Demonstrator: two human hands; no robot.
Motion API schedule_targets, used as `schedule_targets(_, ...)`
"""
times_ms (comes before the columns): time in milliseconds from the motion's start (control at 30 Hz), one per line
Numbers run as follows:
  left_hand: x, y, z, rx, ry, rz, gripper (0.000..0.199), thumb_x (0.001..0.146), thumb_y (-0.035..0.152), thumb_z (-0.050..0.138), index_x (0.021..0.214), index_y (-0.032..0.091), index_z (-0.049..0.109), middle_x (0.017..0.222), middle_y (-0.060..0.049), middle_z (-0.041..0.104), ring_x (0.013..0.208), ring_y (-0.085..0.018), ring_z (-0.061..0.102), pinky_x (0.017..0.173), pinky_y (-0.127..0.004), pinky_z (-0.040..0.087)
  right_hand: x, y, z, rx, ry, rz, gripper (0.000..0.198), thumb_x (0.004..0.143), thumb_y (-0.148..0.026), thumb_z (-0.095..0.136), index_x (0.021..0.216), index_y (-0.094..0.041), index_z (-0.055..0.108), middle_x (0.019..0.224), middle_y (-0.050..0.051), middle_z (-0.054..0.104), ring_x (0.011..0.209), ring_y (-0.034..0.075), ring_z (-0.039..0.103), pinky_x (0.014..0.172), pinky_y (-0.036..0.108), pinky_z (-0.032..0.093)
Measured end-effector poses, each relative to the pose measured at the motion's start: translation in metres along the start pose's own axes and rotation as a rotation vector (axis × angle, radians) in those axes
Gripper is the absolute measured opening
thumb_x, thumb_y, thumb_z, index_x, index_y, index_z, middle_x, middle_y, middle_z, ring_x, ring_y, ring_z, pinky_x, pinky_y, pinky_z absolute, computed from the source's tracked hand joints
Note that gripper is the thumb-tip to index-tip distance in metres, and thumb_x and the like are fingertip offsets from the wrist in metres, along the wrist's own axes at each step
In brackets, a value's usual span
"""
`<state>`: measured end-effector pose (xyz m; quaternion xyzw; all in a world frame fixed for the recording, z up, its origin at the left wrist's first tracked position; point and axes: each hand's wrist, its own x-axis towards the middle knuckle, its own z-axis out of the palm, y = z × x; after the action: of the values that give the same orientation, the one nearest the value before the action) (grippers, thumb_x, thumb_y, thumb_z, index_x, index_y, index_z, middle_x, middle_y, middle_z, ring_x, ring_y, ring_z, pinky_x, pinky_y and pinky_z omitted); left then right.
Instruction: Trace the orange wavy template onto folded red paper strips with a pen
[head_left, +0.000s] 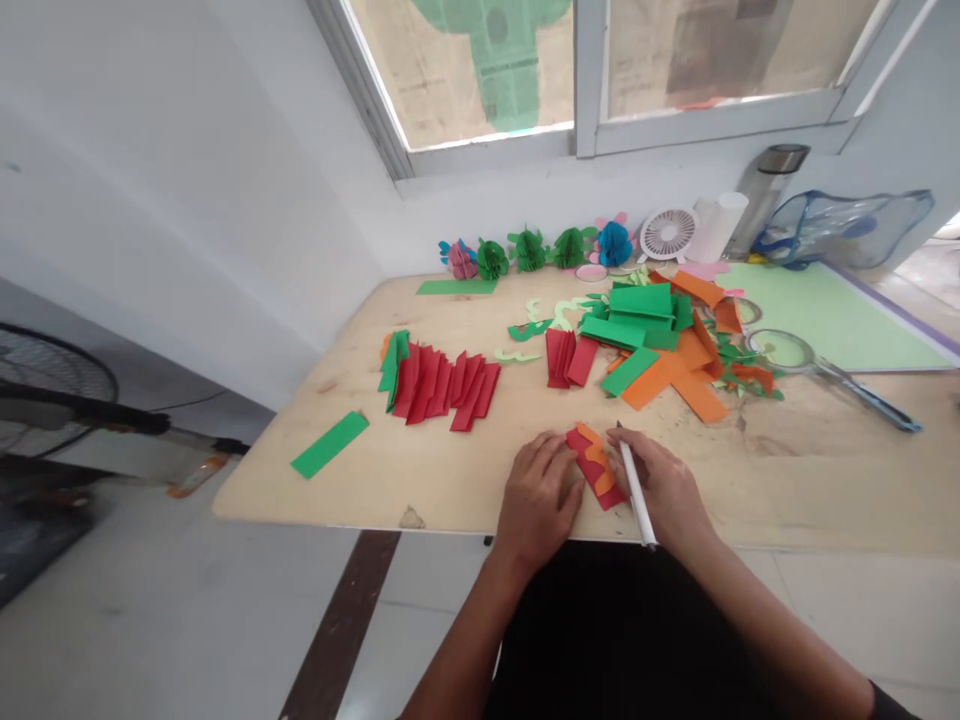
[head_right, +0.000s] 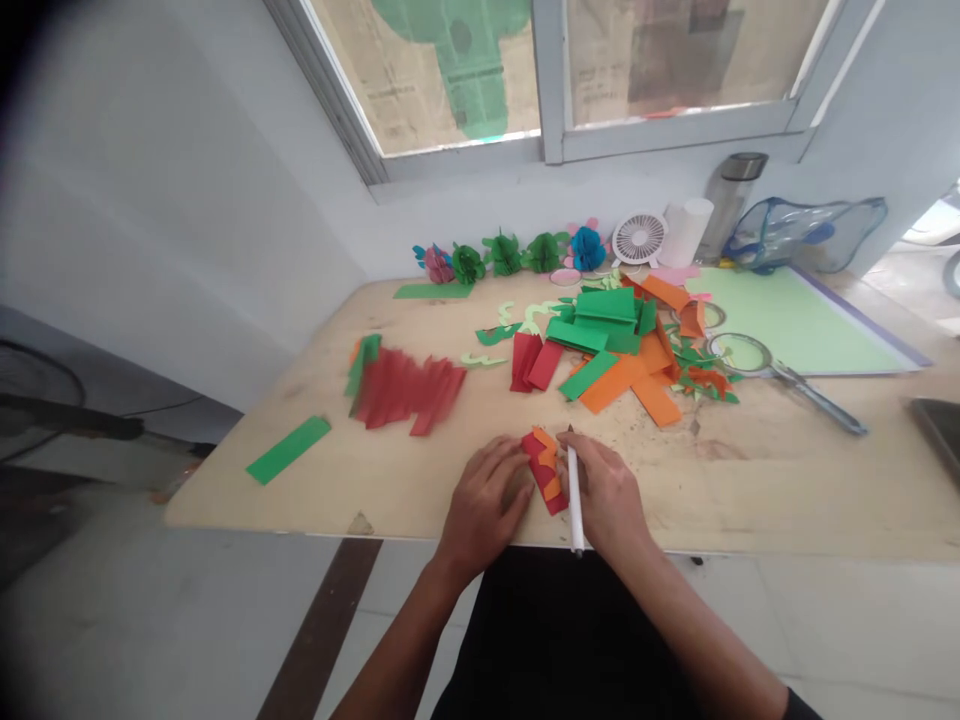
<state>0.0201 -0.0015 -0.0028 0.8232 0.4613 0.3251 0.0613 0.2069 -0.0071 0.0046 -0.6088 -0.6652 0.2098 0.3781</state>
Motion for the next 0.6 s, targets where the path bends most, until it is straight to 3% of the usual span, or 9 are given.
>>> schedule_targets(167,0.000,0.000,0.000,0.011,0.023,-0.009,0.023,0.089,0.025,0.054,0.109,0.016,0.063,0.117,-0.011,0.066,0.117,-0.028,0.056,0.102,-0.048,0.047,0.002,0.005,-0.003,-0.112,0.019,-0.157,0.027,0.090,-0.032,0.052,0.114,-0.025,0.063,0.103,0.008,0.072,0.096,0.025,0.067,0.085,0.042,0.052)
schedule_targets(333,0.003,0.001,0.000,0.010,-0.014,0.004,0.025,0.087,0.027,0.057,0.109,0.015,0.063,0.120,-0.012,0.064,0.116,-0.029,0.055,0.104,-0.050,0.045,0.007,0.008,-0.002,-0.166,-0.051,-0.286,0.030,0.090,-0.031,0.055,0.119,-0.024,0.059,0.106,0.011,0.070,0.099,0.028,0.064,0.086,0.046,0.049)
schedule_targets(600,0.004,0.000,0.000,-0.011,-0.048,-0.006,0.030,0.088,0.027,0.058,0.114,0.015,0.061,0.124,-0.012,0.063,0.120,-0.029,0.052,0.106,-0.051,0.043,0.014,0.009,-0.004,-0.212,-0.146,-0.354,0.029,0.088,-0.021,0.054,0.117,-0.021,0.058,0.105,0.011,0.070,0.103,0.027,0.062,0.086,0.043,0.048)
